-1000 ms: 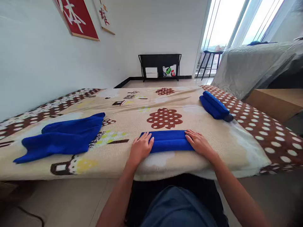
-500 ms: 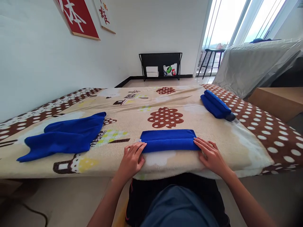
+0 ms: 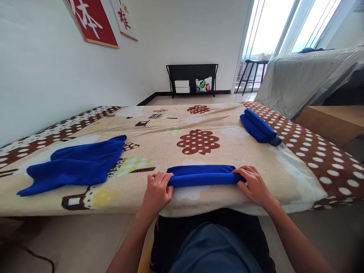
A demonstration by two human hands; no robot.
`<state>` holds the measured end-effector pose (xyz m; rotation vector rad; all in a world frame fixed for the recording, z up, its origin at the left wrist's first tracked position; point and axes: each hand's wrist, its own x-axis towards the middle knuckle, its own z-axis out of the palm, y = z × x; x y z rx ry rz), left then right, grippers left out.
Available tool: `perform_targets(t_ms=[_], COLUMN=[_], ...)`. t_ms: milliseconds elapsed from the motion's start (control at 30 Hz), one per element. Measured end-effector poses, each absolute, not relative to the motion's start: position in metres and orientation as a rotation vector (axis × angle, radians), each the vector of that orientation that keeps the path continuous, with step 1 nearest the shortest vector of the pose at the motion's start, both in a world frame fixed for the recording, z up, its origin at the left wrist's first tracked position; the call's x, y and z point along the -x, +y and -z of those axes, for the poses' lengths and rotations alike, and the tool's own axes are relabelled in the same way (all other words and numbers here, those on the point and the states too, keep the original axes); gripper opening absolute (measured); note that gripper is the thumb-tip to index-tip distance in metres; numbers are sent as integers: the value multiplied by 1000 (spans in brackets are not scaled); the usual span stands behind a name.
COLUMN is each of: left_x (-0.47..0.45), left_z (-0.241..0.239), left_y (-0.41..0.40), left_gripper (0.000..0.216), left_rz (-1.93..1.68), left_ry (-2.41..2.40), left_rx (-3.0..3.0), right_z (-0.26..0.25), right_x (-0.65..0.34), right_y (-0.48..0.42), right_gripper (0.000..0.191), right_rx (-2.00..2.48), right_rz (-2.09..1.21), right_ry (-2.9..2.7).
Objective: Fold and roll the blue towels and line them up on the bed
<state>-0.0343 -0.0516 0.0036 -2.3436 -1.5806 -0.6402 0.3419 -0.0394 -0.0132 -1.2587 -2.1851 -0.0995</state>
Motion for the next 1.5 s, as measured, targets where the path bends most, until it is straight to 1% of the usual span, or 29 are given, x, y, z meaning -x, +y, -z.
perform_targets(t_ms=[100,167,267,400,600,767,867,967,1067,1167,1267,1367,1500], left_x=[25,6,-32,-65,-35,6,21,26,20,0,-35,-69,-85], left_z=[-12,-14,-10,2,12,18,18,12,1,-10,-14,-10,1], left_y=[-56,-54,-47,-42,-48,-52,-49,-41,-30,-20,-13,-8,0], left_gripper=[32,38,49,53,61,58,56,51,43,35,36,40,38], left_rz=[548,546,560,561,610,631,647,653,599,545,562,582,554], left_ry=[-1649,-1628,-1453,-1381,-1394,-1468,-1527,-1594,-1669,-1738,-1679,-1533,-1491], left_rx=[2301,2266,2401,2511,2544,2436,2390,2392,2391,2311,2315,2477,2559], right_z=[8,6,2,4,20,36,40,37,29,20,12,9,12], right_x=[-331,-312,-273,-237,-257,-293,-310,-320,-320,-306,-280,-250,-231], right_y=[-44,-43,-43,-43,-43,-44,-43,-38,-29,-18,-10,-6,-4], right_gripper=[33,40,53,58,62,68,65,55,47,40,40,46,48], right_rx=[1319,1323,1223,1164,1118,1166,1212,1260,1318,1429,1452,1365,1345], right_rz=[146,202,199,188,232,294,306,261,206,217,240,180,111], right_ry=[-2227,-2233,-2288,-2314,-2316,-2262,-2225,-2197,-2198,-2159,-2116,-2156,-2199])
